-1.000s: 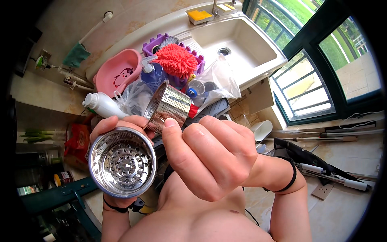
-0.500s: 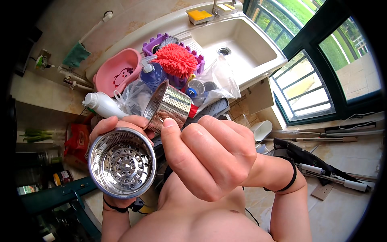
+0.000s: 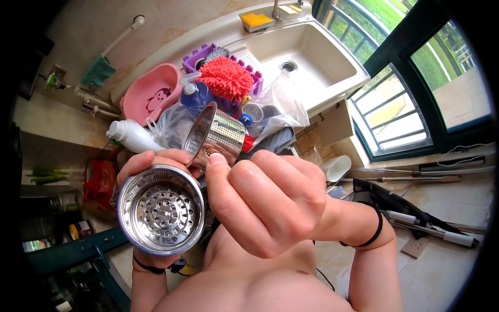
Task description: Assembling the components of a stainless steel coffee filter or strainer.
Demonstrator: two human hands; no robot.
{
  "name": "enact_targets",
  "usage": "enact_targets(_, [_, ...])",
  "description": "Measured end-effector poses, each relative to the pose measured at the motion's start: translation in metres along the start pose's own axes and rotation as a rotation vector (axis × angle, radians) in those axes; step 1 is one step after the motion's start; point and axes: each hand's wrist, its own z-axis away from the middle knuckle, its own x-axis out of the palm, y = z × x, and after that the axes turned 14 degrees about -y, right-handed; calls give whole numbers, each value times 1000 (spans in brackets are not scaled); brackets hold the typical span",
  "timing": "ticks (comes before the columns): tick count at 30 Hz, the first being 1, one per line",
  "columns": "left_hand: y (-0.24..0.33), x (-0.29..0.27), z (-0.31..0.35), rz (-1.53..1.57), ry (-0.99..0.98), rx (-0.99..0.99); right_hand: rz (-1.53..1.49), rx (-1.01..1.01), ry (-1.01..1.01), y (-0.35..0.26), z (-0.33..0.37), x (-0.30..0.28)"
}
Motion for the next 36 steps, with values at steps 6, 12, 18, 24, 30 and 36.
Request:
enact_targets(6, [-6,-2,0,-6,-14,48,8,-1,-5,1,1,1])
enact_targets(12, [-7,-1,0,25,-6,62,-25,8,-48,3,1,-2])
enact_targets(18, [-6,-3,2,-5,-18,16,-93,45,-85,6,-2,-6])
enact_targets(24, [5,5,-5,96,60,0,-58,8,-72,7,0,-4])
enact_targets(30, [2,-7,-9,-74,-104,14,-111,103,-246,2,-1,-18])
enact_targets(36, [0,-3,-2,-94,-77,-17,-119,98,-229,5,2,-14])
